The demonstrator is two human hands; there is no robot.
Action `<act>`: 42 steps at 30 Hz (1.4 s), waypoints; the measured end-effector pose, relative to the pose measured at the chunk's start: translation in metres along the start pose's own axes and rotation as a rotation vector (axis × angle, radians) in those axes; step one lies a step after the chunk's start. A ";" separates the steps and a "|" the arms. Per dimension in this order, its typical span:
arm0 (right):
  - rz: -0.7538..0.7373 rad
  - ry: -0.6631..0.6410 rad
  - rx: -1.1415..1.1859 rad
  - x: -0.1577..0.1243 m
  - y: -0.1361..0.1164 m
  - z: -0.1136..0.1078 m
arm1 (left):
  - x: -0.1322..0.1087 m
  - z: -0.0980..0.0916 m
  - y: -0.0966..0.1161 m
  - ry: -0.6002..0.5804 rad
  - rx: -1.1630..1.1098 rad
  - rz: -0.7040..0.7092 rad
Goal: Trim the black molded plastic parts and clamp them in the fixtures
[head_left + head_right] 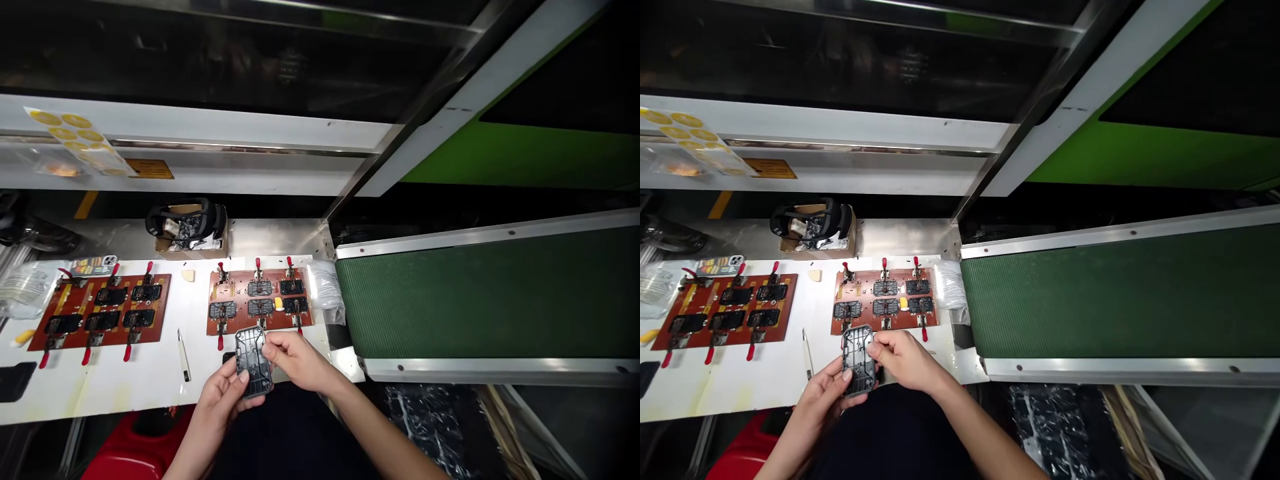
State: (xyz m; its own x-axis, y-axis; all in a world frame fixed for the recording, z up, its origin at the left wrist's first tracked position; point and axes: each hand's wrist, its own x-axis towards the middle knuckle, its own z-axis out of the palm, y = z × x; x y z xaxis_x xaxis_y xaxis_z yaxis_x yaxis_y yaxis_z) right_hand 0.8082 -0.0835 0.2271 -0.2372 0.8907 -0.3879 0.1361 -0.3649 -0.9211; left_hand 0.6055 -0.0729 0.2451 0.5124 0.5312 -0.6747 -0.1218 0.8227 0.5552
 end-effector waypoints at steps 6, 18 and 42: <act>-0.094 0.024 0.012 -0.034 -0.022 -0.010 | -0.016 0.026 -0.003 -0.018 0.055 0.016; 0.438 0.271 -0.690 -0.043 0.182 -0.018 | 0.020 -0.021 -0.081 0.184 0.373 0.044; 0.141 0.364 -0.829 -0.072 0.182 0.014 | 0.021 -0.074 -0.098 0.409 -0.082 -0.136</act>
State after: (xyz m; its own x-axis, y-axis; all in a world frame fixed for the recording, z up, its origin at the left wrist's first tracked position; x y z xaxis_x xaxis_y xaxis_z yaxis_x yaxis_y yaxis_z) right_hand 0.8370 -0.2179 0.0866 0.1325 0.9343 -0.3310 0.8210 -0.2905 -0.4915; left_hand 0.5651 -0.1275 0.1406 0.1516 0.4398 -0.8852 -0.1517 0.8953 0.4188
